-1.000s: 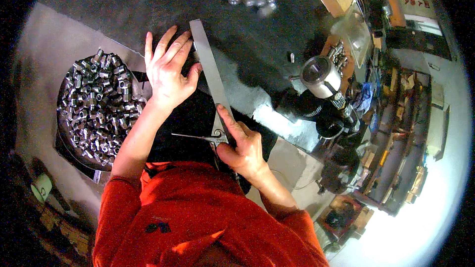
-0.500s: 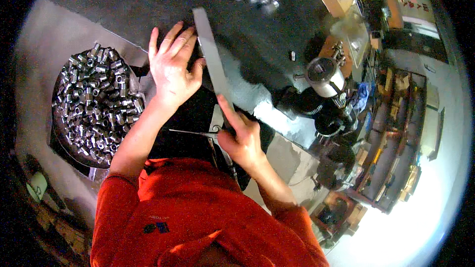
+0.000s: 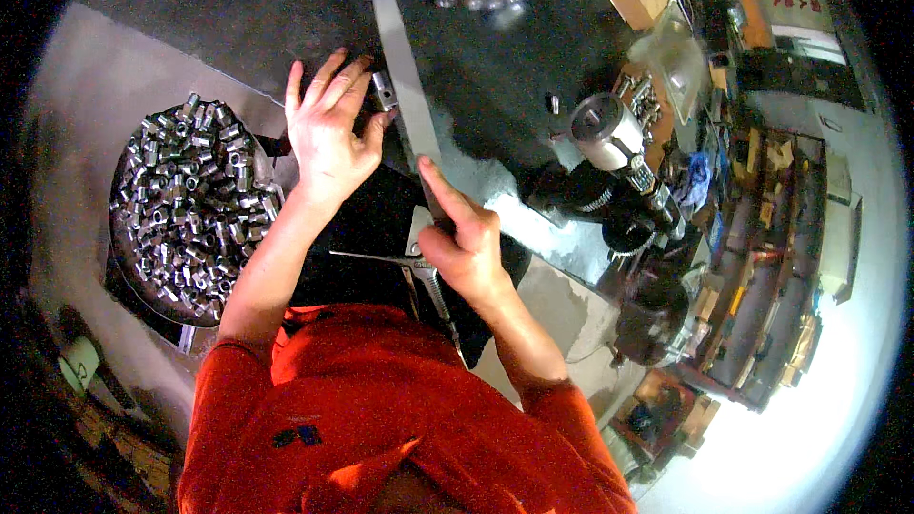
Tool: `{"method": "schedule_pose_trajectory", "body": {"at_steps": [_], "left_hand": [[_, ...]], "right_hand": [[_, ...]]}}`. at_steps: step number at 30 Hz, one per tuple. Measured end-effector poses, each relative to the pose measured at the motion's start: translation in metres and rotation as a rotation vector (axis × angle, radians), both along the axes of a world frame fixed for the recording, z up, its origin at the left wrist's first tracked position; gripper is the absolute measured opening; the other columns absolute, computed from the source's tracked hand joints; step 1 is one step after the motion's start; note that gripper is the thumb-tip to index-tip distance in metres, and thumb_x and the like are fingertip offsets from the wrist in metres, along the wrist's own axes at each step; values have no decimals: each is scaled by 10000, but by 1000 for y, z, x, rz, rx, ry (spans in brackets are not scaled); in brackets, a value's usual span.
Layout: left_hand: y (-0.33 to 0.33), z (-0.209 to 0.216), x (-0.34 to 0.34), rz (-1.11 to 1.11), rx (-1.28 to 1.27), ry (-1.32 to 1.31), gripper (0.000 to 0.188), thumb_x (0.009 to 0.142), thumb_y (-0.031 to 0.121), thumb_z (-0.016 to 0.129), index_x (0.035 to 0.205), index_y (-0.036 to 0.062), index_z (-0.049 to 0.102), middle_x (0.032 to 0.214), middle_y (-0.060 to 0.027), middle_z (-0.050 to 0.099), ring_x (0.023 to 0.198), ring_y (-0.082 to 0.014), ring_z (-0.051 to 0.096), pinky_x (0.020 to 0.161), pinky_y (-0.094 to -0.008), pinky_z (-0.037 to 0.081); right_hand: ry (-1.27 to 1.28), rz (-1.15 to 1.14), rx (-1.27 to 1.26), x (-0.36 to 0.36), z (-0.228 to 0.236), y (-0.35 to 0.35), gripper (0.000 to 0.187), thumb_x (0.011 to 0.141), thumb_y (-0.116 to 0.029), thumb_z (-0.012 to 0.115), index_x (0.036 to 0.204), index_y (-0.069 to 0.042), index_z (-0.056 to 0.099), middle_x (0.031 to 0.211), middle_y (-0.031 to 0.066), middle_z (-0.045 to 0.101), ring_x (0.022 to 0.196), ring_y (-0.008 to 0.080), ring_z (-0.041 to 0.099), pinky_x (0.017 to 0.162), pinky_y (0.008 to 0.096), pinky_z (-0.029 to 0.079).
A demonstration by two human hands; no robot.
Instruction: The person repeatedly picks small cylindrical metal parts from a bin, files their edges with a metal file, and places them on the workbench. The person handles each part individually, filing multiple sides before setting it down.
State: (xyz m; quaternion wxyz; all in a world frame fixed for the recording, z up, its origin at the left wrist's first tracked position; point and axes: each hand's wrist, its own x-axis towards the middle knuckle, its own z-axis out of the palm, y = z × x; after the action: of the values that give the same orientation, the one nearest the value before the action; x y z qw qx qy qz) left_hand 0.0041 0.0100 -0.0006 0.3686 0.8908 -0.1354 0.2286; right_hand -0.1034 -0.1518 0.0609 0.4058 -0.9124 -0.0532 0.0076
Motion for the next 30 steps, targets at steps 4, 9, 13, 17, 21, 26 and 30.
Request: {"method": "schedule_pose_trajectory", "body": {"at_steps": [4, 9, 13, 17, 21, 26, 30], "left_hand": [[2, 1, 1, 5, -11, 0, 426, 643, 130, 741, 1052, 29, 677, 1207, -60, 634, 1263, -253, 505, 1140, -524, 228], [1, -2, -1, 7, -7, -16, 438, 638, 120, 713, 1064, 29, 675, 1194, -56, 622, 1267, -258, 493, 1139, -542, 216], [0, -1, 1, -3, -4, -4, 451, 627, 104, 688, 1070, 25, 672, 1200, -66, 622, 1270, -260, 493, 1139, -540, 222], [-1, -3, 0, 8, -8, 1, 470, 618, 96, 686, 1081, 24, 672, 1216, -78, 627, 1266, -258, 500, 1138, -523, 232], [3, -1, -1, 30, -3, -21, 500, 616, 84, 679, 1112, 22, 667, 1187, -94, 641, 1244, -258, 520, 1134, -515, 242], [-2, -1, 1, -8, -34, 1, 464, 619, 90, 688, 1077, 21, 674, 1200, -81, 638, 1254, -255, 514, 1140, -518, 231], [1, 0, -1, 14, -36, -9, 474, 616, 83, 700, 1086, 22, 676, 1194, -83, 644, 1245, -254, 524, 1139, -515, 237]], "right_hand": [[-73, 53, -33, -14, 8, -3, 736, 645, 82, 536, 1371, -37, 519, 1101, 229, 661, 936, 283, 688, 836, 284, 500], [96, 19, -93, -16, -4, 1, 728, 661, 99, 529, 1377, -36, 508, 1207, 227, 640, 1032, 175, 665, 803, 243, 494], [142, 6, -45, 5, -7, 10, 718, 677, 81, 547, 1383, -42, 501, 1180, 259, 635, 899, 176, 681, 743, 259, 499], [-36, 74, -49, -27, -9, -6, 725, 658, 29, 578, 1374, -73, 524, 962, 257, 659, 760, 344, 670, 686, 366, 527], [5, 54, -49, -14, -4, 2, 721, 662, 36, 574, 1373, -79, 526, 952, 253, 664, 782, 344, 679, 724, 357, 536], [73, -5, -82, -17, -7, 0, 734, 655, 48, 583, 1375, -83, 528, 879, 227, 660, 734, 314, 668, 696, 350, 522], [-24, 47, -31, -32, -11, -8, 732, 650, 54, 582, 1367, -88, 538, 889, 231, 664, 671, 307, 631, 658, 346, 510]]}}
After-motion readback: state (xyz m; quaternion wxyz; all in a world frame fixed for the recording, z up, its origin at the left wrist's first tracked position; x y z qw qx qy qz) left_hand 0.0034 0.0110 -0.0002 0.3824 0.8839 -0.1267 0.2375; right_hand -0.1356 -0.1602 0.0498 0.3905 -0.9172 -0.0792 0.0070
